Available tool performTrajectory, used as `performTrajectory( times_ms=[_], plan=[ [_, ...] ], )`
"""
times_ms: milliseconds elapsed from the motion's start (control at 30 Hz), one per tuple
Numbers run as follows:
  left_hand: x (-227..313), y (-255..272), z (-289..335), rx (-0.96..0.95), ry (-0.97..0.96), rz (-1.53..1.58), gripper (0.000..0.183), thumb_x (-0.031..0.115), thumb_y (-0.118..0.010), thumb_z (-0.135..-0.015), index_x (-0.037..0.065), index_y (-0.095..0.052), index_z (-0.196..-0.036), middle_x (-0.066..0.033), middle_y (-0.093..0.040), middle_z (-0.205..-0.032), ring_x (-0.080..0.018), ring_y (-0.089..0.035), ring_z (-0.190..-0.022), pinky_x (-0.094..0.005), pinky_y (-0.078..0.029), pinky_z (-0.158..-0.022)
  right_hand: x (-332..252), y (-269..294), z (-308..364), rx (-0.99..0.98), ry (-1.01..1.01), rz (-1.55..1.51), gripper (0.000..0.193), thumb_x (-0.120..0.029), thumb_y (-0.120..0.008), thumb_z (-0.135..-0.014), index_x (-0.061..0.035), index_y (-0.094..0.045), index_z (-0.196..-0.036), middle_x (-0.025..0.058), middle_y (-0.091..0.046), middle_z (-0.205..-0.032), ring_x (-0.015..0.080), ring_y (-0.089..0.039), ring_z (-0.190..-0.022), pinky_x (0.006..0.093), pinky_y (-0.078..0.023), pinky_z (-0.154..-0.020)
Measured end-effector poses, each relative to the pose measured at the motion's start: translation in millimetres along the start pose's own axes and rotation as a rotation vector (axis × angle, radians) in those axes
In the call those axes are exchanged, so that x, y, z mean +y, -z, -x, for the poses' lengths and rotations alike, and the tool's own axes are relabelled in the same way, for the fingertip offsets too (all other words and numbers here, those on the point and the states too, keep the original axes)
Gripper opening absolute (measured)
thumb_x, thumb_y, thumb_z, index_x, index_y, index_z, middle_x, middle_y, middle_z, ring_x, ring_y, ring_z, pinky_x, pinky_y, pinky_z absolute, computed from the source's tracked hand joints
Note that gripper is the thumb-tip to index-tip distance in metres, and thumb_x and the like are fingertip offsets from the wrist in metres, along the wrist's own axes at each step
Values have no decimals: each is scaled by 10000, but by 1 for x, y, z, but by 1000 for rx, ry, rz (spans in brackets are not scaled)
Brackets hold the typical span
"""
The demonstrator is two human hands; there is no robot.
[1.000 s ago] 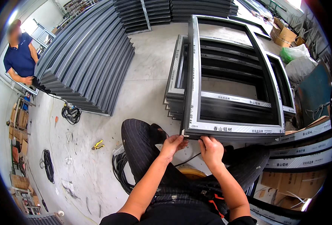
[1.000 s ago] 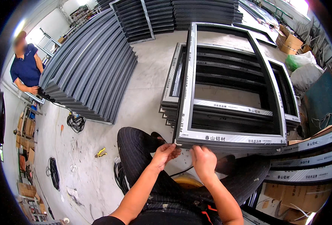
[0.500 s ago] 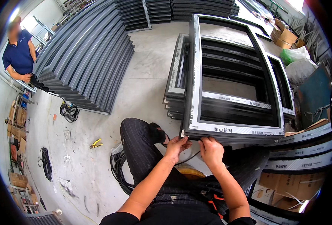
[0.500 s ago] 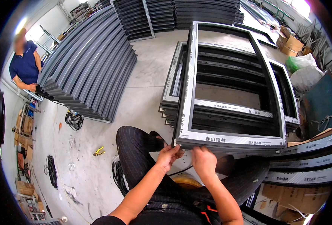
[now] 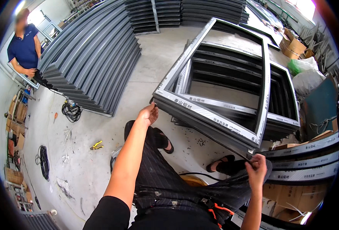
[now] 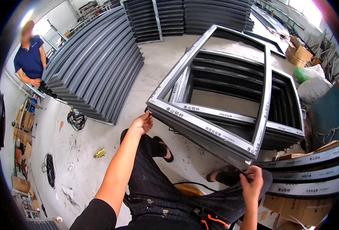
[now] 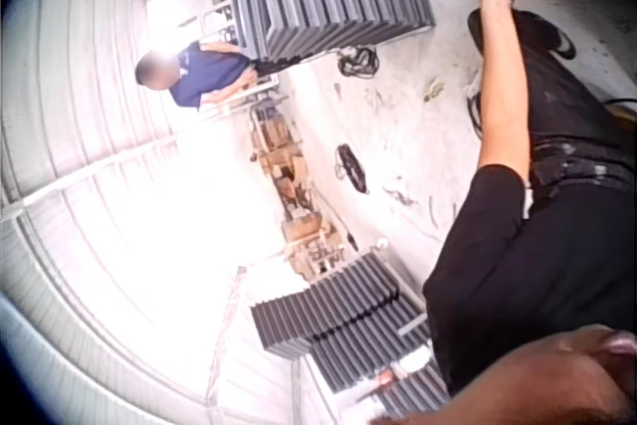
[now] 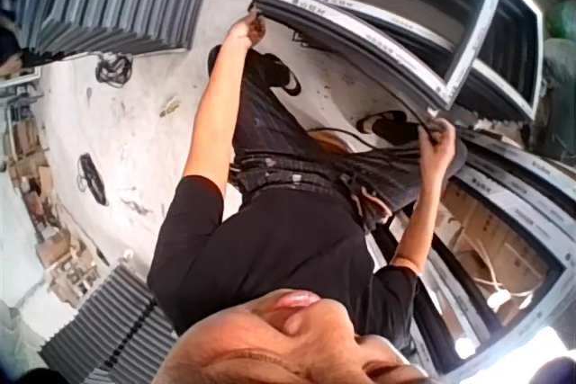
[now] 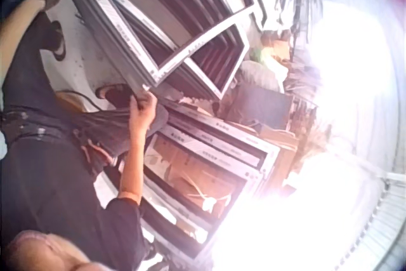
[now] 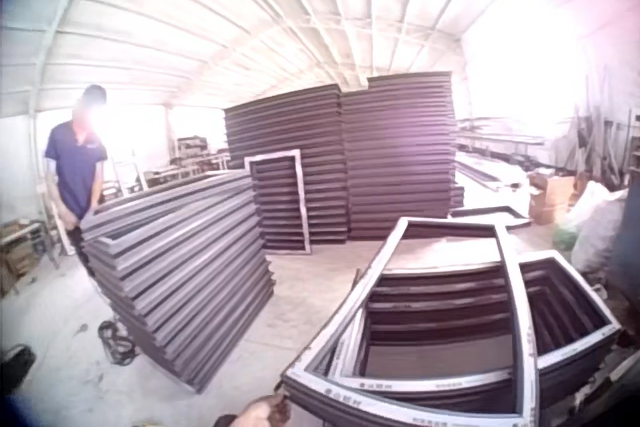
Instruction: The person fits a rubber gasket seal into the groove of a metal window frame by hand and using a small tool, then lifts and moves the frame onto a stack.
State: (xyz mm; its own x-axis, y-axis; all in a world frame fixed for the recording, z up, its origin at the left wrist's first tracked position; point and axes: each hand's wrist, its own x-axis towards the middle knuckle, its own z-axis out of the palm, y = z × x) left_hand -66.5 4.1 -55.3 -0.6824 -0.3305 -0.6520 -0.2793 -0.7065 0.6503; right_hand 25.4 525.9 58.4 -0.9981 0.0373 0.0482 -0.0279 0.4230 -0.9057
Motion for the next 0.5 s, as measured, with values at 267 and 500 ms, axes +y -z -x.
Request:
performTrajectory(
  times_ms=[267,500],
  plan=[
    [-21,-12,21,-84,-50,-186,211,269,-710,-863,104,-588,-910,-4,-647,-811,-133,-609,-714,-300,-511,-633,62,27,-17,55,-56,-49,154,41,-685,-797,-28,-570,-874,-25,-507,-759,43,-472,-661,189,-383,-588],
    [-36,-46,58,-173,113,-282,292,369,-676,-884,98,-585,-941,-32,-650,-826,-154,-602,-781,-328,-507,-652,69,12,-23,135,177,175,96,23,-657,-820,6,-607,-900,48,-557,-823,115,-519,-722,230,-426,-656]
  ],
)
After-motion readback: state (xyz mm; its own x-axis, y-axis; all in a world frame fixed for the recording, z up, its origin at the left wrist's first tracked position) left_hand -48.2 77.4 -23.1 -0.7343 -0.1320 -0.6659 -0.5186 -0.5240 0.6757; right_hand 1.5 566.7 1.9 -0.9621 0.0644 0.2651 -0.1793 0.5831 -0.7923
